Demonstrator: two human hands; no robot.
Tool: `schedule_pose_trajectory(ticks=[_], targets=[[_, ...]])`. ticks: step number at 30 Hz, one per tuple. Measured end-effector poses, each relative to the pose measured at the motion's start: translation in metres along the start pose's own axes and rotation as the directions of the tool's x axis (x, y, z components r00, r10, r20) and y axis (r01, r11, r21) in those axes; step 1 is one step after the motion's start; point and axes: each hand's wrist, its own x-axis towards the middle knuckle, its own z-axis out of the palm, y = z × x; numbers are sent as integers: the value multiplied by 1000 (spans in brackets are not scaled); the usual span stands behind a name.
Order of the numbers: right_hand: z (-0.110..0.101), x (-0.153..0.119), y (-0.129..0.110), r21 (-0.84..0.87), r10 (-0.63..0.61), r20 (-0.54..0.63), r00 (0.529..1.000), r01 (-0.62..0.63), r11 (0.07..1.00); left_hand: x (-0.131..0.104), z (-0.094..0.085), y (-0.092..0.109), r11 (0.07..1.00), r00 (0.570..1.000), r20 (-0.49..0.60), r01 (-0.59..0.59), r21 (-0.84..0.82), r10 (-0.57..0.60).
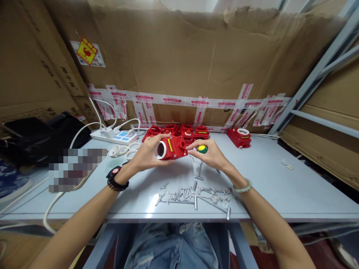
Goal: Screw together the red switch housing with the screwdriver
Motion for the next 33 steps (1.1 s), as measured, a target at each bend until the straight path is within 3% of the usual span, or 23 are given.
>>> schedule_pose_trajectory(ticks=[24,33], targets=[[3,-2,2,-41,-11,-33,999,9,999,1,0,0,999,999,-2,-46,-2,46],[10,-1,4,40,85,-12,996,-84,996,2,-2,2,990,995,-28,-88,107,91]])
